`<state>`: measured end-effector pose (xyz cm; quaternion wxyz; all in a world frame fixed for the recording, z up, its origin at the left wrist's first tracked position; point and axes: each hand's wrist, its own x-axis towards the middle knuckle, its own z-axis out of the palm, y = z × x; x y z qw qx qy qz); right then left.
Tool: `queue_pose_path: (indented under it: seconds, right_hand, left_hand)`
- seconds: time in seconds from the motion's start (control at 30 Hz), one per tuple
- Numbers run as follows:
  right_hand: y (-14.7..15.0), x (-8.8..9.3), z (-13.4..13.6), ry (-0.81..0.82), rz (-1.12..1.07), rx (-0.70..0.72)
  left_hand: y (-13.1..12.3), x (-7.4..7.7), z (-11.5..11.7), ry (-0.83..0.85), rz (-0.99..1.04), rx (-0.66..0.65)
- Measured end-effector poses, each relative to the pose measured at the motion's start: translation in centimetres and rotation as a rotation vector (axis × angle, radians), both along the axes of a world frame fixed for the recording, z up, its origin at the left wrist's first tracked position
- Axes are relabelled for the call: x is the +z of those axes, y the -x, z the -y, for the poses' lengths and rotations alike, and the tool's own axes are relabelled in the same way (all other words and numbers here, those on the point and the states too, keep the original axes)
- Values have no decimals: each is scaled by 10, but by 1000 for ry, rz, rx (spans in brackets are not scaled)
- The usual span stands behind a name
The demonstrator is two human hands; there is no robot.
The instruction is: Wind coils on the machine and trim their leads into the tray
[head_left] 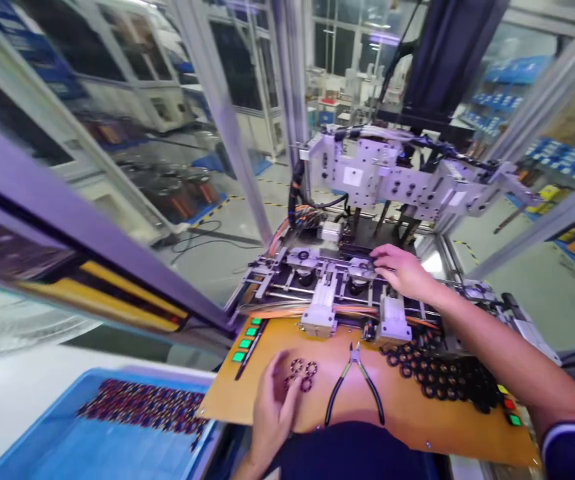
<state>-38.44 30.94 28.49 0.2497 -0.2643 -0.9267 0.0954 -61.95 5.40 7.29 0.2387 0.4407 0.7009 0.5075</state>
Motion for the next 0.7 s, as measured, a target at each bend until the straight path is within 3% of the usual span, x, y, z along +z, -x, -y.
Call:
queue_pose_path:
  seconds: [0.1,0.27,0.7]
  right_hand:
    - [7,-12,-21,-4,93,7]
    - [15,-27,-28,12,196,22]
    - [28,-23,-31,20,439,-63]
  left_hand:
    - [1,-3,-1,-3,-6,-18]
    - [2,-6,0,9,-42,-18]
    - [3,-11,0,24,-67,-29]
